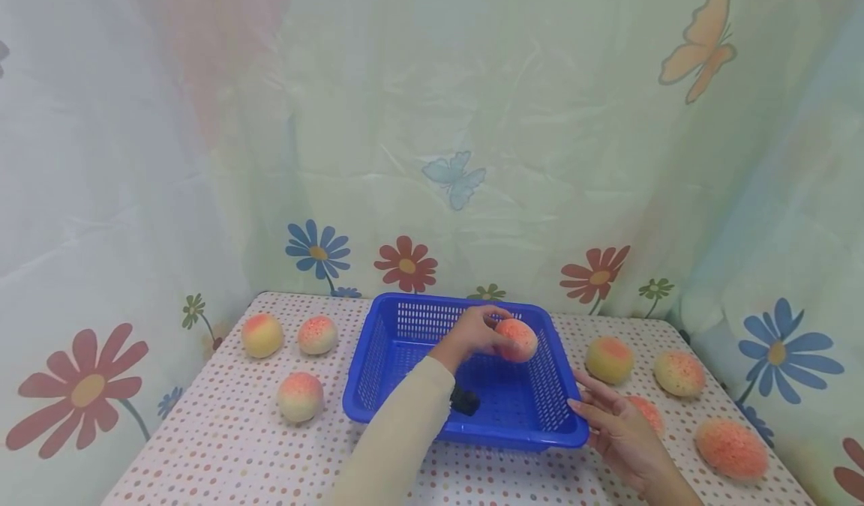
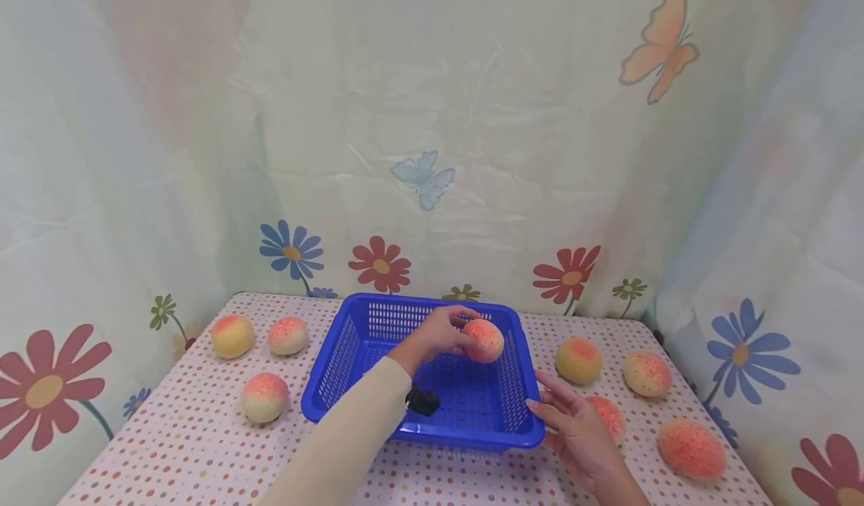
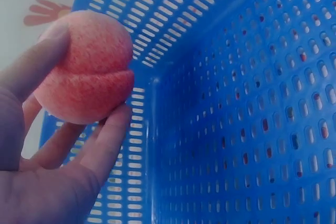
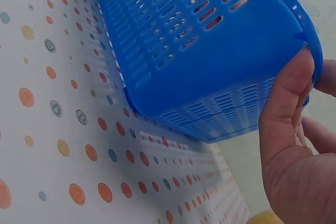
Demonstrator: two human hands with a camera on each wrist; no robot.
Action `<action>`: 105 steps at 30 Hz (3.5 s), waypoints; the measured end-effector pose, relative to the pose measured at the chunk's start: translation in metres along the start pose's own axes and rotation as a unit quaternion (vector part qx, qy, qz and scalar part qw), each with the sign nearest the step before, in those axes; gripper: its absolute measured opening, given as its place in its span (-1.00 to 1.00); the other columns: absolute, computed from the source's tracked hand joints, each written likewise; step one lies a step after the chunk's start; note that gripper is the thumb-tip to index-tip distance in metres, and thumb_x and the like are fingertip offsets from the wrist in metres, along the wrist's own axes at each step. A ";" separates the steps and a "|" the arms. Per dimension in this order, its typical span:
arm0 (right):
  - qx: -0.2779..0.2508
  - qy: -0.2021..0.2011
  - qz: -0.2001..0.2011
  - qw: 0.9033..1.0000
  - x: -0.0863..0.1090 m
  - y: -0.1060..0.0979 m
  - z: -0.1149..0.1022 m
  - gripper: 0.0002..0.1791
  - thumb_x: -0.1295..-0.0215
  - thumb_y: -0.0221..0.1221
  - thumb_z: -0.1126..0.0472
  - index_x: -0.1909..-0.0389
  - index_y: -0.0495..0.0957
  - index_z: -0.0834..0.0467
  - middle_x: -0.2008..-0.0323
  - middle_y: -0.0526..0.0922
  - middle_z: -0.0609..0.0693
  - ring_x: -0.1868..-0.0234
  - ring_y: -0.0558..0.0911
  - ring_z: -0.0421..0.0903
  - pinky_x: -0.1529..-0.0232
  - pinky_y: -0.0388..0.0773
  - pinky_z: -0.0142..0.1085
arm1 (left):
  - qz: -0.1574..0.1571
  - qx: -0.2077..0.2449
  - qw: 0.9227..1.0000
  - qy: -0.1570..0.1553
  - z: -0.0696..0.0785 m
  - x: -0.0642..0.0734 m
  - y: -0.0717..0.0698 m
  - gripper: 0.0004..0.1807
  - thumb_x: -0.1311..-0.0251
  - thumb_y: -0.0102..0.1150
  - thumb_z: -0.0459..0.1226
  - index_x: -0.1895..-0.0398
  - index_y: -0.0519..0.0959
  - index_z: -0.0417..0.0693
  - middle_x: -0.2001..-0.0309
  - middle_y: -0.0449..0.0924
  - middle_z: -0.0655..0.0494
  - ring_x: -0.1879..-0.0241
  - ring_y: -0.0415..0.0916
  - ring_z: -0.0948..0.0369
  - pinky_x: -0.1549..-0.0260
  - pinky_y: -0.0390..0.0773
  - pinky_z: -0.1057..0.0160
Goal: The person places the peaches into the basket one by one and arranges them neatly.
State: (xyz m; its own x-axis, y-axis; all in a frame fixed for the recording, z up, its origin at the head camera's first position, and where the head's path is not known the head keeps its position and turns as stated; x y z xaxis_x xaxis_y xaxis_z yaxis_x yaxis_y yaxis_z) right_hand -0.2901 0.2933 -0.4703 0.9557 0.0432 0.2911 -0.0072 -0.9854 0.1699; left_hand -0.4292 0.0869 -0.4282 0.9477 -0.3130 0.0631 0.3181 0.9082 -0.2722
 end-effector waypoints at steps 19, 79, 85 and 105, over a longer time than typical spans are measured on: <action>-0.001 -0.001 -0.007 1.000 0.000 -0.001 0.000 -0.57 -0.48 0.22 0.16 -0.24 0.49 -0.36 0.08 0.65 -0.15 0.03 0.73 -0.15 -0.05 0.73 -0.19 | 0.020 -0.020 0.999 -0.027 -0.006 0.000 0.007 -0.49 0.04 0.56 -0.47 -0.03 0.65 -0.07 0.15 0.60 -0.03 0.20 0.63 0.10 0.28 0.79 0.08; 0.017 0.002 0.000 1.000 0.002 0.002 -0.002 -0.22 -0.48 0.22 0.14 -0.61 0.11 -0.08 0.05 0.65 -0.12 0.01 0.73 -0.13 -0.07 0.73 -0.19 | -0.049 -0.043 0.998 0.016 0.020 0.024 -0.005 -0.38 -0.21 0.46 -0.20 -0.33 0.50 -0.03 -0.16 0.59 -0.21 0.06 0.69 0.02 0.07 0.76 0.02; 0.018 0.001 0.002 1.000 0.001 0.001 0.000 -0.22 -0.47 0.22 0.13 -0.61 0.11 -0.07 0.03 0.64 -0.12 0.00 0.73 -0.14 -0.08 0.72 -0.19 | -0.054 -0.019 0.998 0.027 0.026 0.037 -0.012 -0.40 -0.18 0.49 -0.12 -0.29 0.53 0.11 -0.22 0.57 -0.16 0.04 0.70 0.02 0.00 0.73 -0.04; 0.014 0.002 0.010 1.000 0.000 0.001 0.003 -0.19 -0.46 0.24 0.14 -0.62 0.09 -0.06 0.02 0.64 -0.11 -0.01 0.71 -0.13 -0.09 0.72 -0.17 | -0.029 0.028 0.994 0.106 0.020 0.107 -0.039 -0.53 -0.26 0.40 -0.02 -0.22 0.55 0.29 -0.14 0.61 0.11 -0.03 0.67 0.16 0.01 0.74 0.06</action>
State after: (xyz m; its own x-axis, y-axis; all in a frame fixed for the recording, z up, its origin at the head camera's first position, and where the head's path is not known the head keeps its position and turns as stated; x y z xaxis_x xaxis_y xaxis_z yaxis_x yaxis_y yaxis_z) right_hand -0.2892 0.2921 -0.4731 0.9541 0.0247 0.2985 -0.0177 -0.9902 0.1385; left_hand -0.3399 0.0232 -0.3914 0.9027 -0.4109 -0.1273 0.3782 0.8991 -0.2203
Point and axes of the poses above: each hand's wrist, its own x-axis away from the middle knuckle, its own y-axis out of the palm, z = x × y, the point moved 7 cm from there along -x, towards the middle knuckle
